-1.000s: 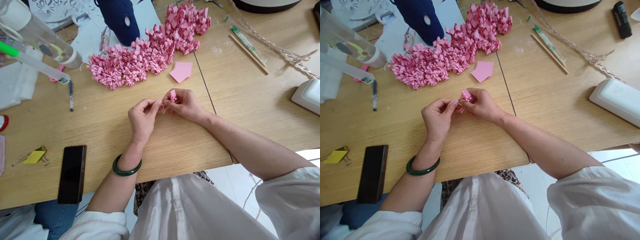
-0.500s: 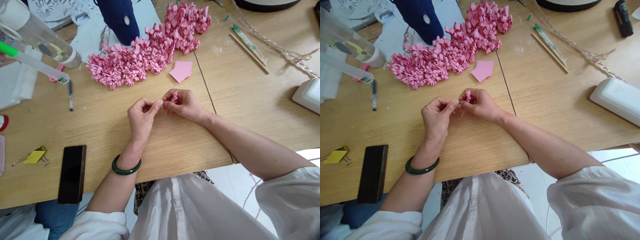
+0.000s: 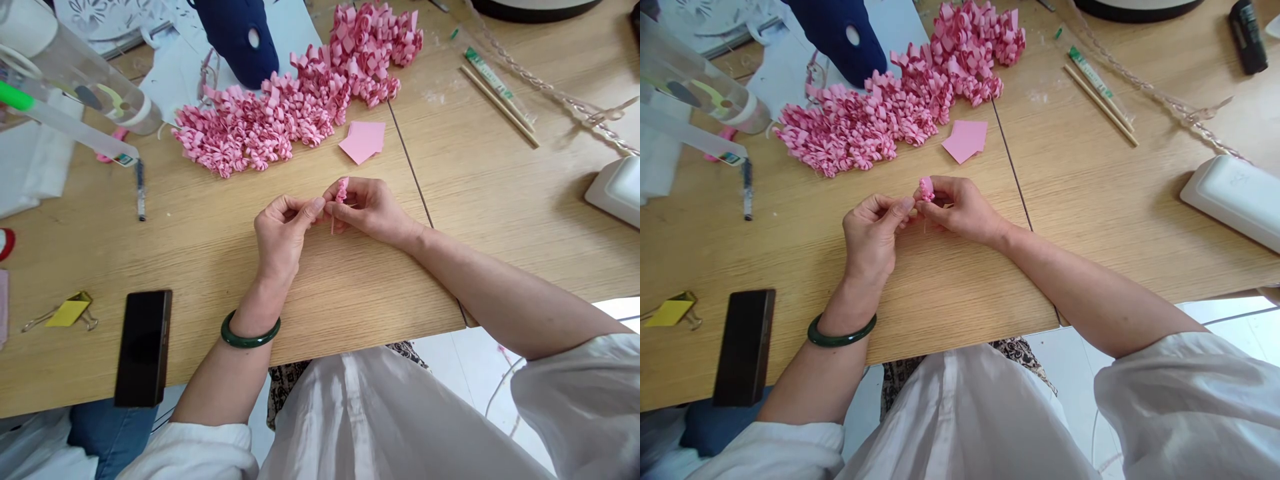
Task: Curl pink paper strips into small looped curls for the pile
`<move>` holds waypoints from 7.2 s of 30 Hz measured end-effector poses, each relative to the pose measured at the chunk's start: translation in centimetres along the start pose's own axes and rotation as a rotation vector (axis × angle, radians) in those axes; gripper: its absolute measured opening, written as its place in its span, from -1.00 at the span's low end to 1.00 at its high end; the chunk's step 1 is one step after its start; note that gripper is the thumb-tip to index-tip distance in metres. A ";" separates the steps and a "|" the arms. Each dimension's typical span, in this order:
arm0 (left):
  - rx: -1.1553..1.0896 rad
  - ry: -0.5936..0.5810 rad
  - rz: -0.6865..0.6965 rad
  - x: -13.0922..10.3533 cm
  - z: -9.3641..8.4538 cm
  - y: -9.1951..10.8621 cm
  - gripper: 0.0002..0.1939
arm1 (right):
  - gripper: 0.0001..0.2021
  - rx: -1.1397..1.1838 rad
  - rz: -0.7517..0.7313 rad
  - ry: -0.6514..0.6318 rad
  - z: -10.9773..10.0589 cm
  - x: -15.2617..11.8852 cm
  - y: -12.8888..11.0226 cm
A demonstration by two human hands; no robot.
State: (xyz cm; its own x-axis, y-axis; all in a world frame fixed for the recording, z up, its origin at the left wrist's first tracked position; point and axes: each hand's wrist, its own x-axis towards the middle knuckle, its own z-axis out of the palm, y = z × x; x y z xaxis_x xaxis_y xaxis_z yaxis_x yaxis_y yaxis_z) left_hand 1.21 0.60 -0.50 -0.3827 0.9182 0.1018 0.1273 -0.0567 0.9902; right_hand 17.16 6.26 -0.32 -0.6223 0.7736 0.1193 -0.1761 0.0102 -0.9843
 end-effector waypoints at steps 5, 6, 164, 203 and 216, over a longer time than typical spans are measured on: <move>-0.073 -0.006 -0.026 0.0 0.1 0.0 -0.47 | -0.61 0.011 0.038 0.012 0.0 0.1 -0.1; -0.081 -0.006 -0.028 0.0 0.2 0.1 -0.47 | -0.61 0.009 0.042 0.018 0.0 0.1 -0.1; -0.286 -0.065 -0.155 -0.2 0.1 0.6 -0.76 | -0.83 -0.188 -0.080 0.061 -0.1 0.0 0.1; -0.087 -0.085 0.051 0.0 -0.3 -0.1 -0.87 | -0.86 -0.348 -0.174 0.130 -0.3 0.0 0.8; 0.002 -0.073 0.031 -0.2 -0.3 0.1 -0.85 | -0.87 -0.380 -0.136 0.133 -0.2 0.0 0.5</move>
State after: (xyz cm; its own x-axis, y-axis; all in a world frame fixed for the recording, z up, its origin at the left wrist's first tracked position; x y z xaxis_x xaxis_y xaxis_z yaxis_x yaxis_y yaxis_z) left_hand 1.02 0.34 -0.38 -0.3112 0.9421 0.1251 0.1402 -0.0847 0.9865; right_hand 17.25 6.37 -0.87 -0.5049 0.8238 0.2577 0.0592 0.3309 -0.9418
